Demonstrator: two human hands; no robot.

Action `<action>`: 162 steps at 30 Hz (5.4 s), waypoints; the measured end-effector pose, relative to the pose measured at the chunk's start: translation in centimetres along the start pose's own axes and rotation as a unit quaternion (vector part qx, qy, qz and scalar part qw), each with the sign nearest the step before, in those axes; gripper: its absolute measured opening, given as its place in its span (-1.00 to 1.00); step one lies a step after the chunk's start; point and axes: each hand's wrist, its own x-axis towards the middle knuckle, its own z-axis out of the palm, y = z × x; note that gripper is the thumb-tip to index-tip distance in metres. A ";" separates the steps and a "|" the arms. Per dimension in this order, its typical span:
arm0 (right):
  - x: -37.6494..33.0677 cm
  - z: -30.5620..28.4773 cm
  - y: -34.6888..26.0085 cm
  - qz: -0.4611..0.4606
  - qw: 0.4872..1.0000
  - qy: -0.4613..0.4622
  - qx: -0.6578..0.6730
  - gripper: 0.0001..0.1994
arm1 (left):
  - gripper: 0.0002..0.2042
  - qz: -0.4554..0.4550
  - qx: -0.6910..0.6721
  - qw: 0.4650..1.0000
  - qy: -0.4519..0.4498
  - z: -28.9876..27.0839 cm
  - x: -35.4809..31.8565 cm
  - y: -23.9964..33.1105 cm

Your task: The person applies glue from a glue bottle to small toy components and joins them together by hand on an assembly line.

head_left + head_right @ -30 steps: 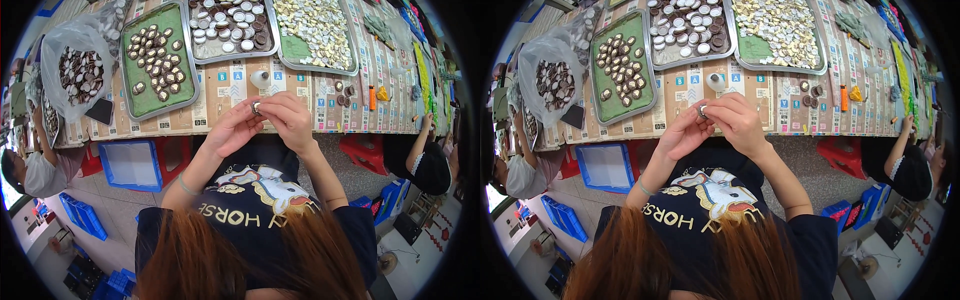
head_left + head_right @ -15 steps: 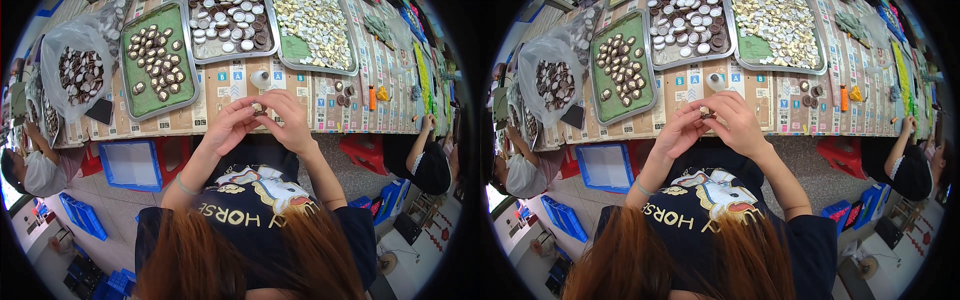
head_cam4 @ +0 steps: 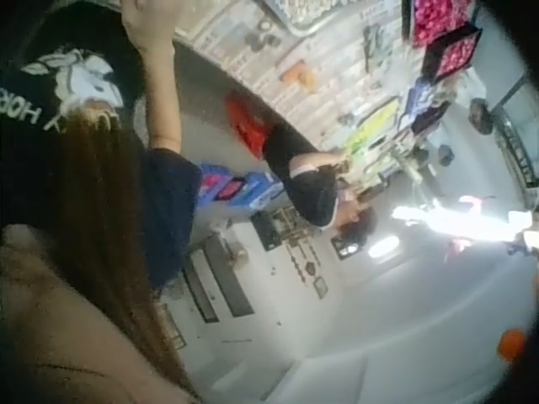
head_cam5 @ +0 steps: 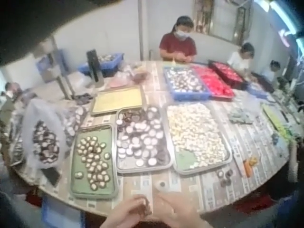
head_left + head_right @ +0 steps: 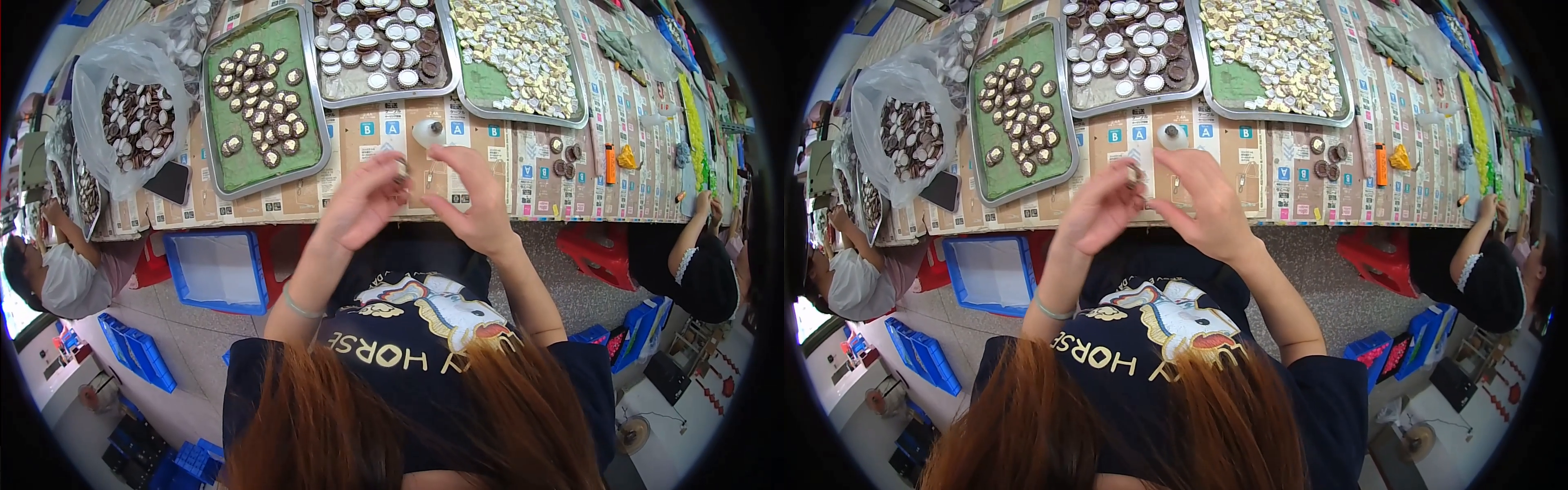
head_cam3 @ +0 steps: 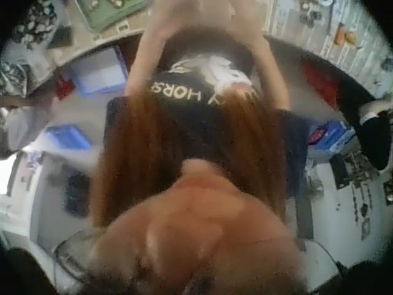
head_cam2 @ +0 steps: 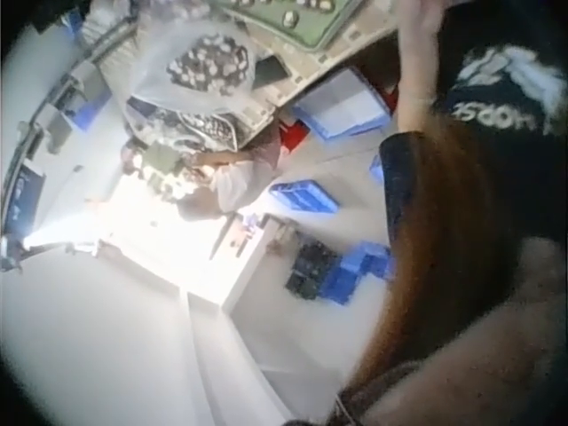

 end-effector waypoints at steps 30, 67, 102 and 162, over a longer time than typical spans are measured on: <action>-0.3 1.4 5.5 0.189 0.965 0.097 0.154 -0.65 | -0.70 0.332 0.691 0.600 0.230 -0.1 9.5 9.4; 0.8 1.6 -2.0 0.243 0.817 0.027 0.521 -0.64 | -0.72 0.112 -0.013 0.992 -0.054 -0.5 -0.4 0.9; 0.6 0.0 -1.4 0.200 0.926 0.153 0.280 -0.69 | -0.74 0.025 -0.186 0.978 -0.090 -1.3 -0.1 -0.3; 5.3 -5.4 11.8 0.234 0.914 -0.035 -0.329 -0.84 | -0.68 0.048 -0.164 0.979 -0.110 -0.7 -0.3 -1.5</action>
